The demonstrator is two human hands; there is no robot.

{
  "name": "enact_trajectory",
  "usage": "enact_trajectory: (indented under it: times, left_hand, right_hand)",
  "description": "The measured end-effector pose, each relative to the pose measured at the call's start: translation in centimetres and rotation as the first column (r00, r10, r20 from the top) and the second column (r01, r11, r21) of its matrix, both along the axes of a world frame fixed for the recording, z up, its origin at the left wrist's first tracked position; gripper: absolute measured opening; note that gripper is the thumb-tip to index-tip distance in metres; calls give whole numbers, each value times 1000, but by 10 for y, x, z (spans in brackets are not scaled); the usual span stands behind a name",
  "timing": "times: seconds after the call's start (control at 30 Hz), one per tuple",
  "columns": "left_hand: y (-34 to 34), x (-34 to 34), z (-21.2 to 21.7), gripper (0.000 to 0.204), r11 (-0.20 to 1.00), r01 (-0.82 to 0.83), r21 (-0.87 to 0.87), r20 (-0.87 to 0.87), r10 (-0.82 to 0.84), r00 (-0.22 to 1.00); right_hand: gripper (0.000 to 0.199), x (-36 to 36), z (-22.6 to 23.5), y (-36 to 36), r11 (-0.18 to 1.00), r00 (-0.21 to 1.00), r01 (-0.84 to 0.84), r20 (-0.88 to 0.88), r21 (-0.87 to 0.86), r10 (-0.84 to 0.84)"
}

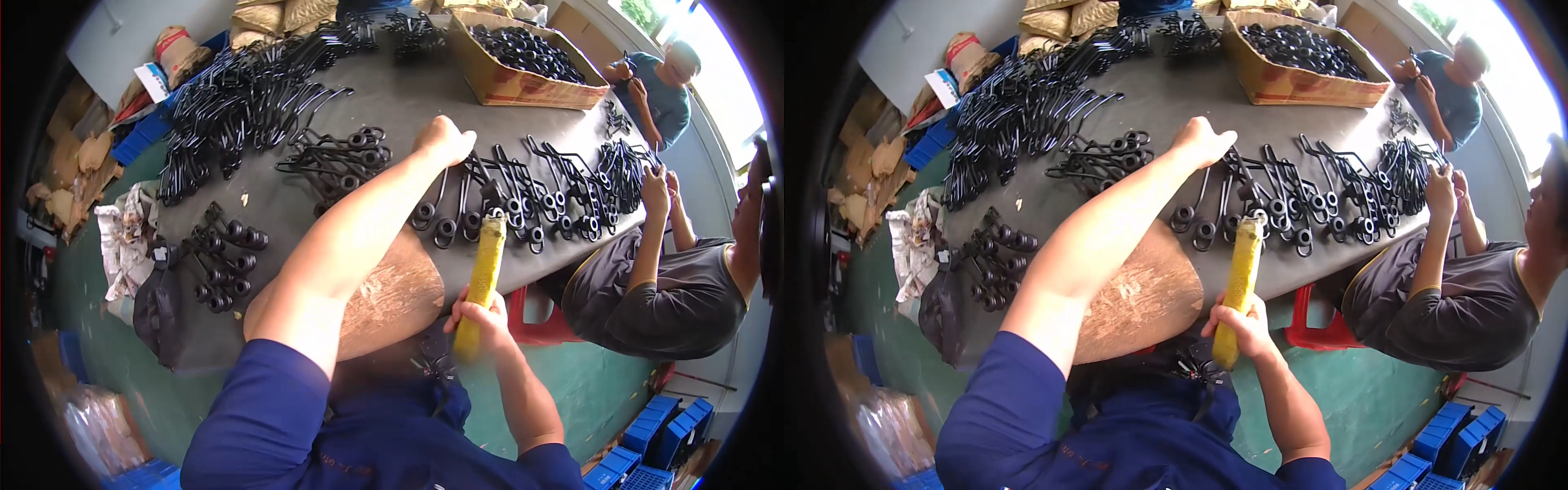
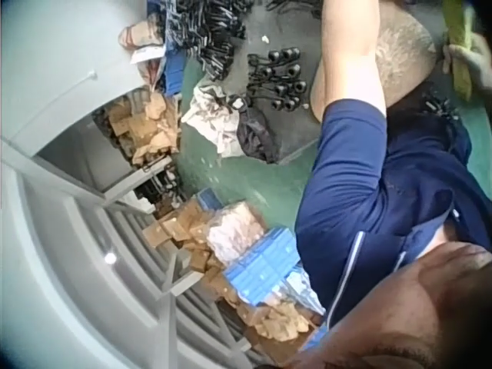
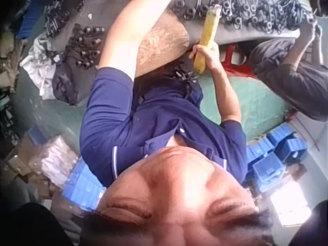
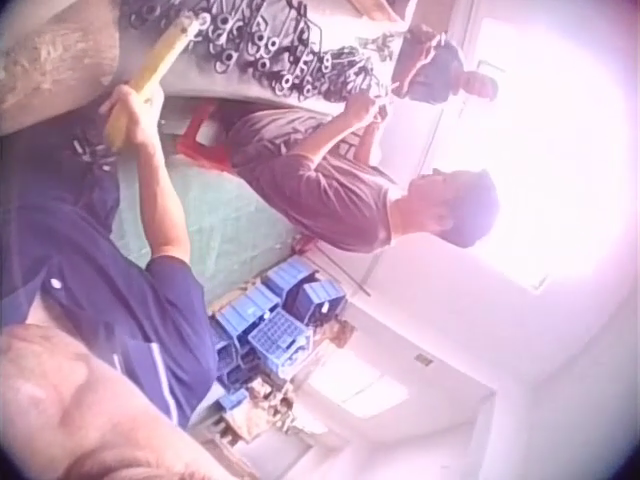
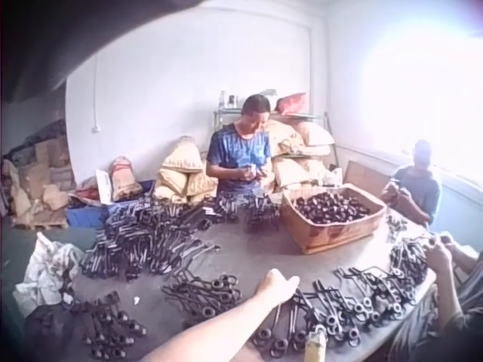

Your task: Assembling black metal wire components by tapping them onto a wooden form using a yellow mallet at a workshop table.

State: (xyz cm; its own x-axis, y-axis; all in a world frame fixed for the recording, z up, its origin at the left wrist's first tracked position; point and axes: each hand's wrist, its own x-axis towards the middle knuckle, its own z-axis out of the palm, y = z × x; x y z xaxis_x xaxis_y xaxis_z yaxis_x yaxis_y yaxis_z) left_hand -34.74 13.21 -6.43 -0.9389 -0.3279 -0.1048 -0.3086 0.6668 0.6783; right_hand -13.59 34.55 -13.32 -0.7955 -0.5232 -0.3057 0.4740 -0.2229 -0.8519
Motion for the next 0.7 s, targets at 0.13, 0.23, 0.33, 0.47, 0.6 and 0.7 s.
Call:
enact_trajectory:
  times: [0.13,0.23,0.33,0.47,0.6,0.7]
  left_hand:
    - [-8,-35,-50,56,994,-106,39,98,101,990]
    - [-16,-50,-75,49,988,1,153,-9,0,1000]
    - [-9,-52,-78,32,919,69,388,-30,-63,998]
    - [-13,-37,-55,26,865,87,495,19,-111,994]
    - [-24,-21,-24,18,823,210,528,-115,-176,978]
    - [-30,-8,-10,15,831,217,512,-167,-152,974]
  right_hand:
    - [20,-3,3,0,998,999,-43,28,-45,44]
    - [19,-5,0,2,994,996,-82,35,-71,84]
    - [18,-7,0,6,993,995,-86,45,-75,90]
    - [17,-5,-4,6,991,995,-86,33,-102,90]
    - [15,-1,-7,3,990,999,-43,-19,-131,40]
    - [28,2,-11,5,994,999,-30,-16,-106,29]
